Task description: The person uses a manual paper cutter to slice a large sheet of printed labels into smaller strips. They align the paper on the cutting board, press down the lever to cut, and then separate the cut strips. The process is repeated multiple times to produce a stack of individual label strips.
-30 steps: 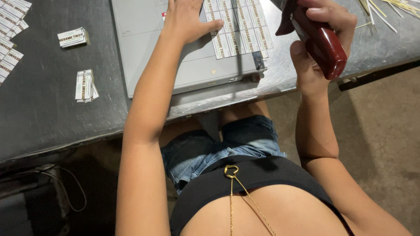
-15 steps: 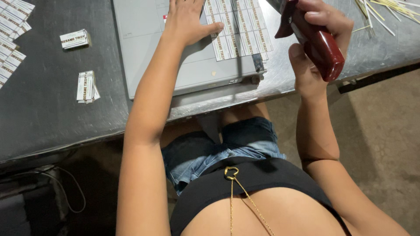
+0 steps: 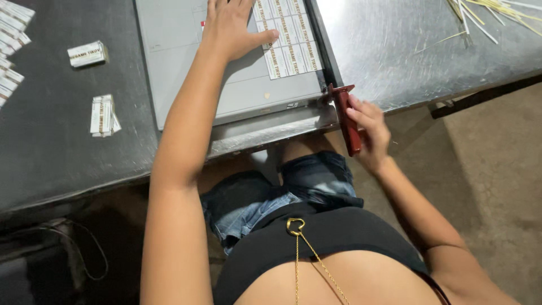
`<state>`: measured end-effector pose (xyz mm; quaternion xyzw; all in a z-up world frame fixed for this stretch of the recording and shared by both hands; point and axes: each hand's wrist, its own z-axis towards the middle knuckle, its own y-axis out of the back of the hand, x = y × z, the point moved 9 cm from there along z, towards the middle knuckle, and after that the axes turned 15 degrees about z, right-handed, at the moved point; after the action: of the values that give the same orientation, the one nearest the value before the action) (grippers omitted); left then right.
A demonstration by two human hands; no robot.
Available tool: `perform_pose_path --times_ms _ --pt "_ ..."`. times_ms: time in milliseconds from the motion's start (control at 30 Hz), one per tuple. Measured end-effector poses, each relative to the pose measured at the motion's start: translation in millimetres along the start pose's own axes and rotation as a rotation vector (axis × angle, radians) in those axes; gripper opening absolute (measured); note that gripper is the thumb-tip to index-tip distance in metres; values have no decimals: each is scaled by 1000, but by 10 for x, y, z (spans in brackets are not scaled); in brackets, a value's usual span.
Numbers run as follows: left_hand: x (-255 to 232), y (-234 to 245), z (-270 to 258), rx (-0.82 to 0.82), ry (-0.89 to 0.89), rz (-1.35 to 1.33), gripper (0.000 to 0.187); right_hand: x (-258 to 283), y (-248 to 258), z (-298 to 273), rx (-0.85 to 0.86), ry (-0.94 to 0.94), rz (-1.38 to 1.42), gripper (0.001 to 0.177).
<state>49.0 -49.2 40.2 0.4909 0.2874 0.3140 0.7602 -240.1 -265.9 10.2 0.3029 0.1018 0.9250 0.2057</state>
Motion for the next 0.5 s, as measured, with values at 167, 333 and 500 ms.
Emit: perform_pose_path --times_ms 167,333,500 --pt "-39 20 49 -27 -32 26 96 -454 273 599 0 -177 23 43" --pt "-8 -35 55 1 -42 44 97 -1075 -312 1187 378 -209 -146 42" --pt "-3 -42 90 45 -26 59 98 -1270 -561 1154 501 -233 -262 50"
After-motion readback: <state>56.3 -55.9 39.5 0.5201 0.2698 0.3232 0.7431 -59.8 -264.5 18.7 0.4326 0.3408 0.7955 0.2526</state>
